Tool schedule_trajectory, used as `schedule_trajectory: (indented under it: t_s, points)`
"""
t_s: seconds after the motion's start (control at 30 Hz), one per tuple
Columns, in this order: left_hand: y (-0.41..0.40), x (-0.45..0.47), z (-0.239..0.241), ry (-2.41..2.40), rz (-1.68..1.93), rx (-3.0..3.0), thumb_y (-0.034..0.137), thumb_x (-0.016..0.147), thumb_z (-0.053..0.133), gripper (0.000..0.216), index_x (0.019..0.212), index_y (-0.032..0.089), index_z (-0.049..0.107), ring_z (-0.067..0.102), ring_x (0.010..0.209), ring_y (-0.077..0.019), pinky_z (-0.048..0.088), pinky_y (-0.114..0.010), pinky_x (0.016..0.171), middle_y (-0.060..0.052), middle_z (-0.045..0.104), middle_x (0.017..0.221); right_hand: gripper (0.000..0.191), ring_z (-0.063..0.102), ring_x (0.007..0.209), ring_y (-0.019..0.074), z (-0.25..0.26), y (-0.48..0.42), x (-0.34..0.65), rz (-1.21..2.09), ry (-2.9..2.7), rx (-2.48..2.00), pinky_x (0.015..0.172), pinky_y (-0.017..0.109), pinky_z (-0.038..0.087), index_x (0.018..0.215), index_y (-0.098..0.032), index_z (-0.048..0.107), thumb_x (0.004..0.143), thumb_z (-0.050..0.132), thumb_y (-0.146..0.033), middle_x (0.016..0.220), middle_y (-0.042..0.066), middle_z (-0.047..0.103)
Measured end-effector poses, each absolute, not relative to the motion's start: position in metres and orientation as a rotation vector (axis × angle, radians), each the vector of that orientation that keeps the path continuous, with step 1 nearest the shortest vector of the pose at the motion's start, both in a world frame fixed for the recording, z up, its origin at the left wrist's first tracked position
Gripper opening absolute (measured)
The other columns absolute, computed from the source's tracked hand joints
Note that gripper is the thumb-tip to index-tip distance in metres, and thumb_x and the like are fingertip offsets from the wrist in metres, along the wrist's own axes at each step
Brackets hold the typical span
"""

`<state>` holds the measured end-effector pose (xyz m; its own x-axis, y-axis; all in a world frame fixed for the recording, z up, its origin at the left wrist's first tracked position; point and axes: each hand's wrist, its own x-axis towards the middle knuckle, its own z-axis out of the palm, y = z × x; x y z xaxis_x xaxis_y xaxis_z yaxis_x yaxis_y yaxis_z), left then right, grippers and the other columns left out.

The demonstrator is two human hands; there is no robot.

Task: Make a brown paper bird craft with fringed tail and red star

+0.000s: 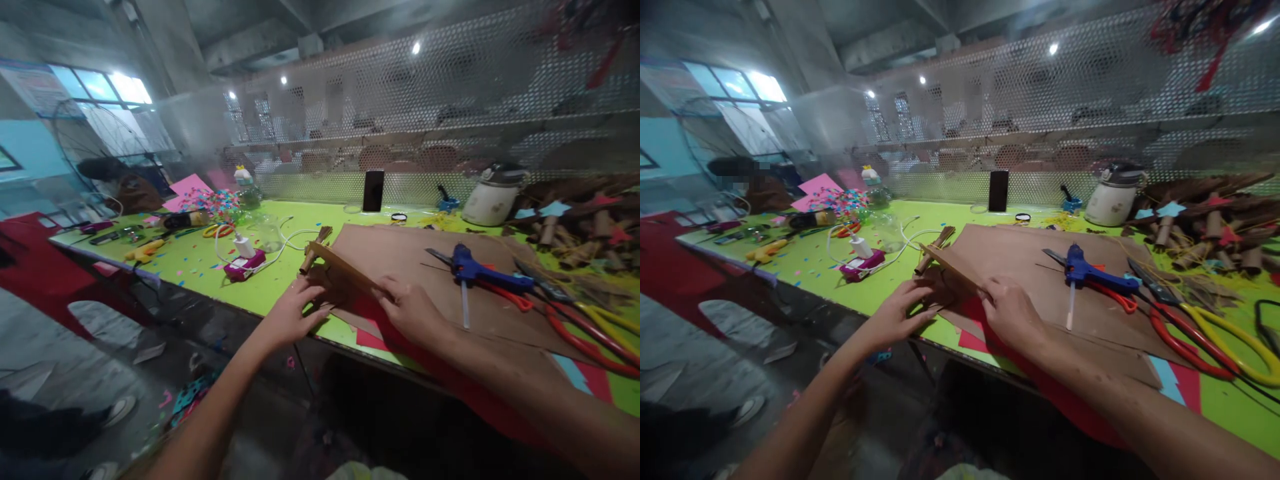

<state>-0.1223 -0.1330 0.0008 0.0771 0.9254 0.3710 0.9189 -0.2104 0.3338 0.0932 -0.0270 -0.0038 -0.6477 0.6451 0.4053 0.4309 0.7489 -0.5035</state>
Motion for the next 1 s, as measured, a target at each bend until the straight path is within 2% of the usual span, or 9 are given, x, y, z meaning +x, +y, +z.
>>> schedule_trajectory:
  t_s: [0.1, 0.23, 0.4, 0.57, 0.67, 0.87, 1.0]
  points:
    - [-0.13, -0.119, 0.002, 1.956, 0.676, 2.348, 0.037, 0.077, 0.059, 0.043, 0.116, 0.02, 0.055, 0.047, 0.112, -0.0251, 0.039, -0.038, 0.095, -0.011, 0.056, 0.115, 0.022, 0.058, 0.079, 0.0185, -0.001, -0.026, 0.094, 0.485, -2.39, -0.802, 0.071, 0.027, 0.042, 0.087, -0.018, 0.064, 0.086, 0.042, -0.019, 0.085, 0.007, 0.065]
    - [-0.124, -0.121, 0.007, 1.905, 0.604, 2.363, 0.031, 0.082, 0.053, 0.03, 0.109, 0.022, 0.061, 0.053, 0.104, -0.0229, 0.04, -0.037, 0.093, -0.009, 0.062, 0.105, 0.021, 0.058, 0.072, 0.0174, 0.006, -0.02, 0.097, 0.519, -2.409, -0.801, 0.066, 0.026, 0.04, 0.084, -0.017, 0.064, 0.084, 0.043, -0.019, 0.079, 0.006, 0.065]
    - [-0.125, -0.129, 0.012, 1.883, 0.667, 2.293, 0.03, 0.086, 0.043, 0.03, 0.11, 0.023, 0.061, 0.057, 0.098, -0.0194, 0.043, -0.031, 0.087, -0.006, 0.064, 0.107, 0.024, 0.055, 0.062, 0.0155, 0.014, -0.013, 0.098, 0.566, -2.411, -0.822, 0.054, 0.023, 0.035, 0.076, -0.017, 0.064, 0.084, 0.042, -0.023, 0.067, 0.003, 0.063]
    - [-0.126, -0.141, 0.014, 2.139, 0.951, 2.111, 0.032, 0.085, 0.043, 0.027, 0.088, 0.019, 0.066, 0.061, 0.079, -0.0175, 0.046, -0.027, 0.073, -0.005, 0.068, 0.087, 0.025, 0.052, 0.056, 0.0141, 0.016, -0.011, 0.098, 0.566, -2.404, -0.834, 0.05, 0.022, 0.032, 0.07, -0.016, 0.063, 0.082, 0.043, -0.024, 0.06, 0.001, 0.06]
    - [-0.124, -0.146, 0.014, 2.227, 1.015, 2.086, 0.032, 0.084, 0.043, 0.027, 0.083, 0.017, 0.065, 0.059, 0.073, -0.0174, 0.045, -0.028, 0.069, -0.006, 0.066, 0.079, 0.025, 0.051, 0.055, 0.0137, 0.013, -0.01, 0.098, 0.564, -2.404, -0.837, 0.049, 0.022, 0.031, 0.067, -0.016, 0.063, 0.082, 0.044, -0.024, 0.058, 0.001, 0.059]
    - [-0.123, -0.141, 0.011, 2.157, 0.996, 2.184, 0.029, 0.084, 0.046, 0.022, 0.084, 0.017, 0.064, 0.06, 0.08, -0.0173, 0.045, -0.029, 0.076, -0.007, 0.065, 0.086, 0.025, 0.053, 0.057, 0.0143, 0.009, -0.009, 0.098, 0.582, -2.406, -0.818, 0.051, 0.022, 0.033, 0.072, -0.015, 0.064, 0.082, 0.044, -0.024, 0.061, 0.002, 0.061]
    - [-0.128, -0.132, 0.011, 2.06, 0.855, 2.299, 0.028, 0.084, 0.047, 0.021, 0.089, 0.019, 0.065, 0.058, 0.09, -0.0188, 0.044, -0.031, 0.083, -0.007, 0.063, 0.096, 0.026, 0.054, 0.059, 0.0144, 0.01, -0.011, 0.098, 0.588, -2.412, -0.796, 0.052, 0.022, 0.035, 0.071, -0.015, 0.064, 0.083, 0.043, -0.024, 0.063, 0.002, 0.062]
